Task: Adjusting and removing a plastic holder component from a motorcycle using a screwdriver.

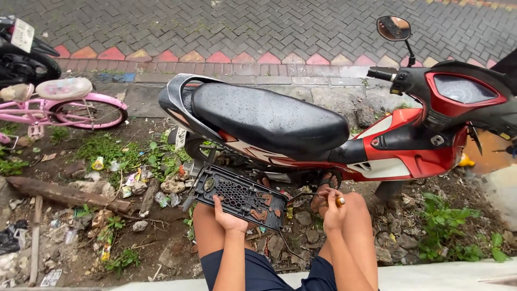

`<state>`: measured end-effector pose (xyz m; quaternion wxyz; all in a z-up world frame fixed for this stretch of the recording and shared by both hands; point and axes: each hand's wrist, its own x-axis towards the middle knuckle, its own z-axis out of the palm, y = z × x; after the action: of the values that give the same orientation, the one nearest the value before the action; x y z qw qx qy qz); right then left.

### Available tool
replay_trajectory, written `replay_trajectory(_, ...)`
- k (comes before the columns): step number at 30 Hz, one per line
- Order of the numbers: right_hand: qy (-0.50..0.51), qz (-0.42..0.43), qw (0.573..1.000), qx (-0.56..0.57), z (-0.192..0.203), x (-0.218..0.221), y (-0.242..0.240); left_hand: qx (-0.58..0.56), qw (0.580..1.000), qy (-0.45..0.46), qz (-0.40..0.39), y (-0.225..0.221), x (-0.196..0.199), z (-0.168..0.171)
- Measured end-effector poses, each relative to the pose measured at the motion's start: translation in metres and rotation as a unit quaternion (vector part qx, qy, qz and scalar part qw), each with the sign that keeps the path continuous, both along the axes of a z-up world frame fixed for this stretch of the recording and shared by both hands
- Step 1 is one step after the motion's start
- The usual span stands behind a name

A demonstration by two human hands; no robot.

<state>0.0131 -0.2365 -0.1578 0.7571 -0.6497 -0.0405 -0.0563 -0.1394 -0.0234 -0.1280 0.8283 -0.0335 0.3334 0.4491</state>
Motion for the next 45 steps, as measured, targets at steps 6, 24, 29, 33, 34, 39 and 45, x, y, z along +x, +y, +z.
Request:
replay_trajectory(6,0.051,0.041,0.979,-0.194,0.016,-0.015,0.005,0.002,0.999,-0.009,-0.044,0.013,-0.007,-0.073)
replay_trajectory(24,0.336,-0.04,0.94,-0.049,-0.095,-0.012,-0.012,-0.057,0.983,0.042,-0.17,0.02,-0.008,-0.052)
replay_trajectory(29,0.28,-0.128,0.942,-0.133,-0.097,0.014,-0.032,-0.036,0.949,0.071,-0.306,0.016,0.005,-0.064)
replay_trajectory(33,0.264,-0.099,0.954,-0.102,-0.072,0.034,-0.024,-0.044,0.949,0.055,-0.308,0.024,0.02,-0.075)
replay_trajectory(34,0.237,-0.092,0.964,-0.074,-0.076,0.03,-0.029,-0.058,0.962,0.021,-0.265,0.02,0.016,-0.097)
replay_trajectory(39,0.213,-0.072,0.974,-0.025,-0.025,0.007,-0.024,-0.083,0.977,-0.045,-0.194,0.017,0.0,-0.083)
replay_trajectory(45,0.051,-0.103,0.986,-0.12,0.017,0.015,-0.046,-0.076,0.99,-0.037,-0.111,0.018,-0.024,-0.089)
